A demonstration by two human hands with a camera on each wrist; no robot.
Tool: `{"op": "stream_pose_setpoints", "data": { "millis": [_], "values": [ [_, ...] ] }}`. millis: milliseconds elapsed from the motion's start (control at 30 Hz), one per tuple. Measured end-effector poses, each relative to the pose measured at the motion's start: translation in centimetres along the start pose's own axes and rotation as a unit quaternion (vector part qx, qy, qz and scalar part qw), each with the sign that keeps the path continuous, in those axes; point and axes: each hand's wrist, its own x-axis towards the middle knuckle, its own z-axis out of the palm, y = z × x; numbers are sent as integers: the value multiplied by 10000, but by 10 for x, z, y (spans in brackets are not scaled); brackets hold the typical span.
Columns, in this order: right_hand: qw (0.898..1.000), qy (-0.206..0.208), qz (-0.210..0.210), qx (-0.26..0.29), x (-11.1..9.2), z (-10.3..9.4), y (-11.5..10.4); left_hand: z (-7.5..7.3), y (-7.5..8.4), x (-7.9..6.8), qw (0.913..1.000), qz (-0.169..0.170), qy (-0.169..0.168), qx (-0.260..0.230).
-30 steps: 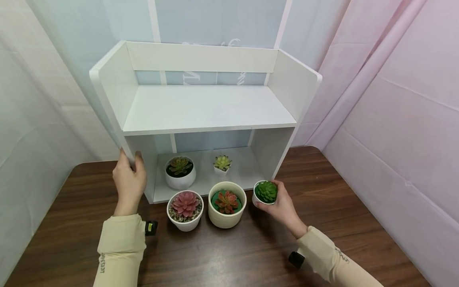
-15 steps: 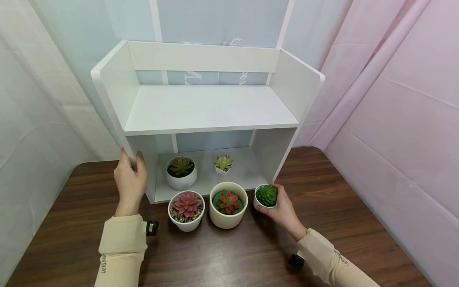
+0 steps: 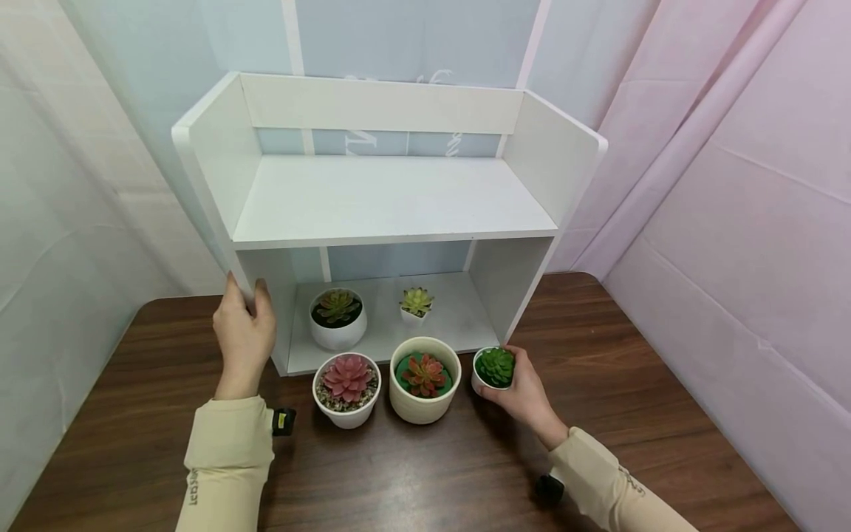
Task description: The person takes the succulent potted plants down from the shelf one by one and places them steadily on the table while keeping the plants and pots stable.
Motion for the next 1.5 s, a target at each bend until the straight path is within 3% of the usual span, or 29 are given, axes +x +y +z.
{"op": "stream_pose_setpoints", "data": {
  "millis": [833, 1100, 1400, 1500],
  "values": [
    [9999, -64, -31, 83, 1, 1, -1, -1, -1, 2, 9999, 91, 55, -37],
    [9970, -679, 195, 330, 3, -19, -13, 0, -1, 2, 10000, 59, 3, -37],
    [9887, -1403, 4, 520, 9, -45, -37, -1, -1, 1, 10000, 0, 3, -5],
    [9886, -1464, -117, 330, 10, -50, -43, 0, -2, 0, 10000, -2, -21, 18]
  ]
}}
